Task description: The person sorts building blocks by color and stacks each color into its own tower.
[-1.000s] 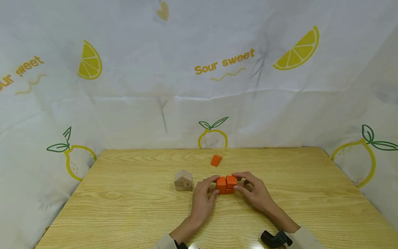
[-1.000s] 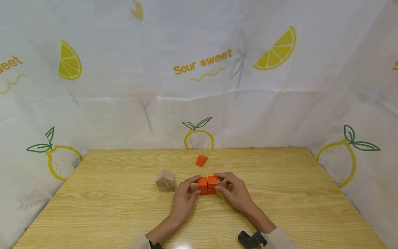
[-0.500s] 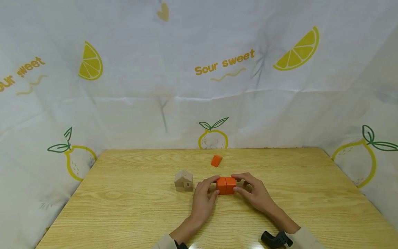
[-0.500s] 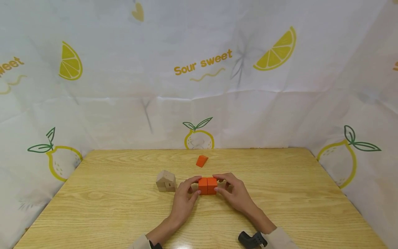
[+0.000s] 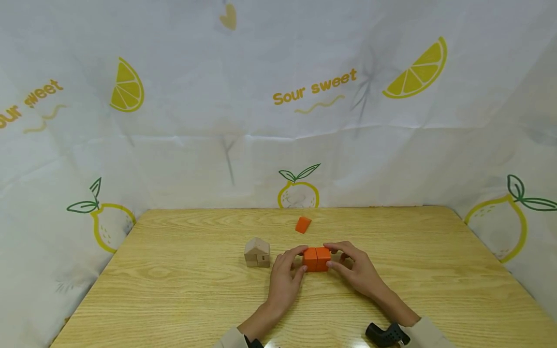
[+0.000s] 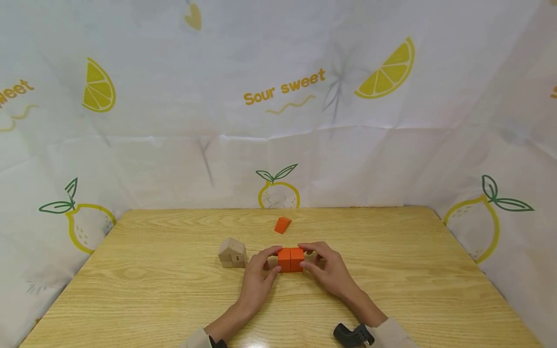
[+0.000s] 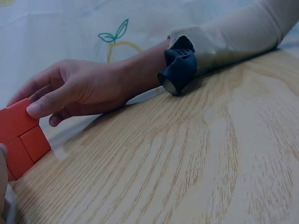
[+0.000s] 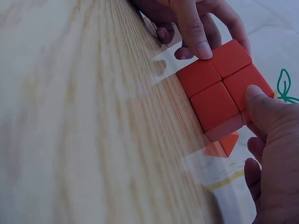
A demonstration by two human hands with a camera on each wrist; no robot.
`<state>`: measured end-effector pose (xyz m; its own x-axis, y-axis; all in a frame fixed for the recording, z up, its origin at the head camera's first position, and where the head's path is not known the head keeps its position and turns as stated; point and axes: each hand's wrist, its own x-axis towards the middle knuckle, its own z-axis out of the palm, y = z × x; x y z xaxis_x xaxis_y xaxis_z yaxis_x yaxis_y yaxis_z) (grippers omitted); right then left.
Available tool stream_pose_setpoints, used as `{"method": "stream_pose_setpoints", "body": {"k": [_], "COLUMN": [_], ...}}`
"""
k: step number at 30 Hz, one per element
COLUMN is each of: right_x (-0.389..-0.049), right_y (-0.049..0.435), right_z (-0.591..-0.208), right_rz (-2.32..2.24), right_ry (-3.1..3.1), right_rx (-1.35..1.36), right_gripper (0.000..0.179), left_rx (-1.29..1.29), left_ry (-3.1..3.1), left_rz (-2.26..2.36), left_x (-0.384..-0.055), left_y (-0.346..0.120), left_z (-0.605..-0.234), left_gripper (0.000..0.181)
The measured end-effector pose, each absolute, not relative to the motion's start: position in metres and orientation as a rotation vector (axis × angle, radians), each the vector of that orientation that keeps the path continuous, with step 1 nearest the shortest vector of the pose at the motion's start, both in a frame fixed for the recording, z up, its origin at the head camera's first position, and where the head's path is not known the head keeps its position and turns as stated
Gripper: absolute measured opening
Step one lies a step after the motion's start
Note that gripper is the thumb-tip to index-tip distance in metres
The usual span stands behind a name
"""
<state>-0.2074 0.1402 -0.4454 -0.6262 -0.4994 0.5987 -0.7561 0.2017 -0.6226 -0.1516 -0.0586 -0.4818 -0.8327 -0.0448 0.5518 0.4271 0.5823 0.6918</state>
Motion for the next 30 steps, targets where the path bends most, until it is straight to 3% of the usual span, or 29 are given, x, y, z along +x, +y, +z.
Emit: {"method": "stream_pose_setpoints", "body": {"k": [16, 23, 30], "right_x": [-0.207, -0.224, -0.227], "right_y": [0.140, 0.147, 0.150], "right_z": [-0.444, -0.472, -0.477], "right_rz": [1.406, 1.421, 1.425], "right_ry": [-2.225, -2.274, -2.281], "right_rx": [1.188, 1.167, 1.175], "right_gripper": [0.040, 0.042, 0.042], "left_rx": [-0.318, -0.314, -0.313], "left_ry": [-2.281, -2.288, -2.288], "left_rz": [-1.200, -1.193, -1.208], "left_x": [-0.153, -0.153, -0.152], "left_y": [-0.058, -0.059, -0.058], "left_z": [-0.481, -0.482, -0.481], "left_gripper": [0.051, 0.051, 0.050]}}
